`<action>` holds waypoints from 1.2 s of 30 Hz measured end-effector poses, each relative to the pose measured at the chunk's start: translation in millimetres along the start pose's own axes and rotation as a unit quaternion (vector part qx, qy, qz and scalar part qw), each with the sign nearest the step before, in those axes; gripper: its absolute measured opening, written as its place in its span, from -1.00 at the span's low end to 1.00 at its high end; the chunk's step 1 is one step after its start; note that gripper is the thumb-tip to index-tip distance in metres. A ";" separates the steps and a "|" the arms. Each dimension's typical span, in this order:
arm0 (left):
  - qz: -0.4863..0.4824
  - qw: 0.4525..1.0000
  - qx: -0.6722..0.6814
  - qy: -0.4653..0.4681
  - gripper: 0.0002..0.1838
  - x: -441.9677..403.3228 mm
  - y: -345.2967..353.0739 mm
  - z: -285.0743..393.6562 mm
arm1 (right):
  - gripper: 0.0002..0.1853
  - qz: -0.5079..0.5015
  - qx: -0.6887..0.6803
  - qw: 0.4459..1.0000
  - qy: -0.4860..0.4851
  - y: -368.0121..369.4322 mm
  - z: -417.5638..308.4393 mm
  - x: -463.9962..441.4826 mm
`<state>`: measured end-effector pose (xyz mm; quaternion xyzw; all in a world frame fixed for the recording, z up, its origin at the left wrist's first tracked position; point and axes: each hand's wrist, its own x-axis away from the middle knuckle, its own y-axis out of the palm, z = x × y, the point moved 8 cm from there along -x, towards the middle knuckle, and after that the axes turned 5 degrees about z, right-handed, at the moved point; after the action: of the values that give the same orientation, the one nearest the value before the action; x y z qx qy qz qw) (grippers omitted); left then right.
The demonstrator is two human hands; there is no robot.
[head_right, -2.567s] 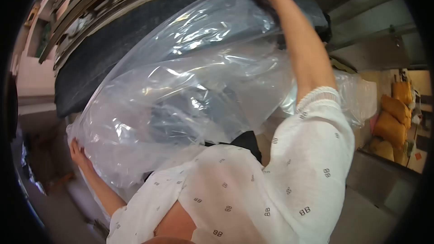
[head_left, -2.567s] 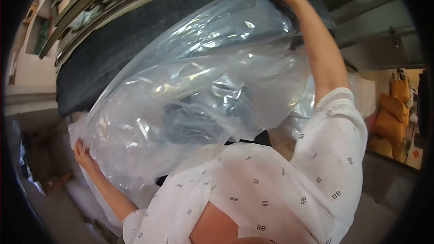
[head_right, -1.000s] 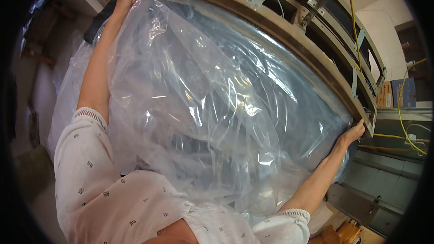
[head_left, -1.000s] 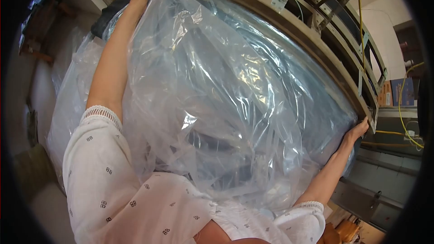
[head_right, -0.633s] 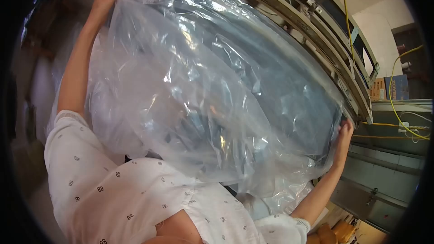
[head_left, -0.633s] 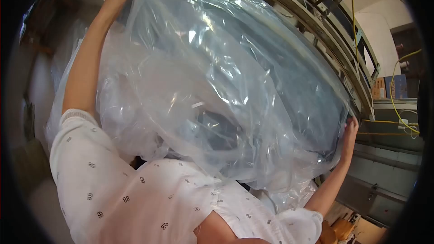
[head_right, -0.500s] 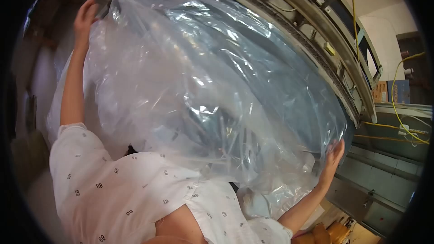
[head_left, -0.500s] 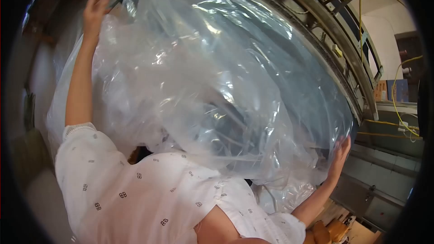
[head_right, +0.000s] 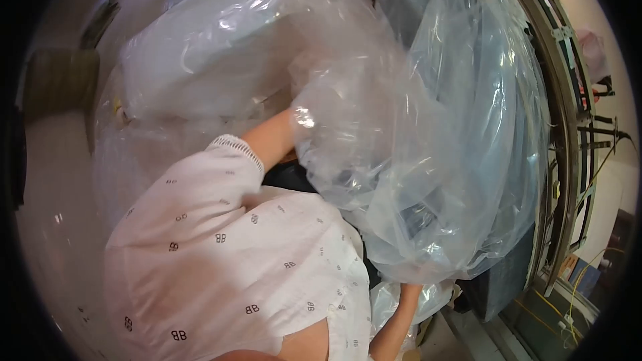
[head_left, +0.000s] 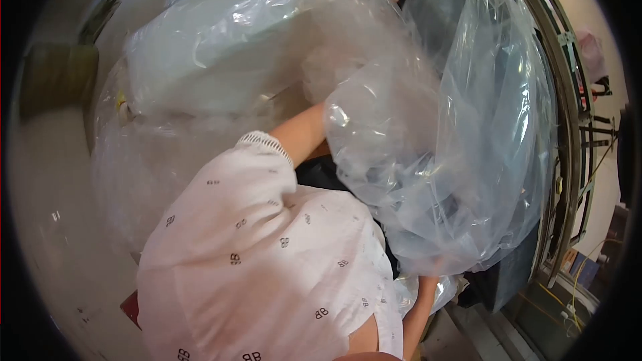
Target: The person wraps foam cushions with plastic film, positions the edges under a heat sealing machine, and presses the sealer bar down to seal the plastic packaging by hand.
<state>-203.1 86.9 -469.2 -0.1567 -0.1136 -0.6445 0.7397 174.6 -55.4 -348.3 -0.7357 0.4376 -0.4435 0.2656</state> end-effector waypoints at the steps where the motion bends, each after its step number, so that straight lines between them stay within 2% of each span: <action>1: -0.031 0.999 0.029 -0.016 -0.51 8.8 19.3 -4.8 | -0.31 0.002 0.003 1.000 -0.010 3.9 -8.1 -12.0; 7: -0.145 0.969 0.182 -0.082 -0.52 49.3 97.4 -5.9 | -0.36 0.002 -0.006 0.998 -0.063 10.9 -61.9 -64.6; 13: -0.167 0.924 0.330 -0.094 -0.54 83.9 104.6 10.2 | -0.40 -0.022 -0.001 0.995 -0.100 9.2 -82.2 -69.7; 17: -0.131 0.900 0.410 -0.064 -0.55 102.5 55.1 26.4 | -0.43 -0.011 -0.006 0.990 -0.143 -1.9 -123.3 -83.8; 21: -0.049 0.895 0.443 0.004 -0.56 109.7 -49.6 42.6 | -0.46 0.004 -0.025 0.972 -0.233 -15.0 -201.1 -99.8; 25: 0.006 0.925 0.367 0.094 -0.57 122.8 -145.0 97.6 | -0.49 0.015 -0.066 0.939 -0.337 -36.4 -296.2 -99.1; 29: -0.025 0.960 0.243 0.138 -0.58 134.8 -124.1 148.2 | -0.51 -0.004 -0.129 0.882 -0.454 -51.1 -404.1 -56.5; 33: -0.067 0.981 0.040 0.176 -0.58 149.6 -91.2 151.2 | -0.54 -0.068 -0.199 0.816 -0.539 -64.2 -495.9 16.4; 35: -0.030 0.977 -0.080 0.193 -0.59 180.2 -124.3 141.1 | -0.55 -0.115 -0.232 0.801 -0.540 -75.5 -519.1 40.1; 36: 0.055 0.969 -0.149 0.187 -0.59 221.6 -185.0 130.4 | -0.56 -0.143 -0.236 0.803 -0.528 -82.4 -524.1 40.4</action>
<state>-349.8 -89.4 -250.7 -0.1480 0.1327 -0.6305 0.7503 -246.6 -53.1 -23.1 -0.9504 0.2107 0.0970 0.2072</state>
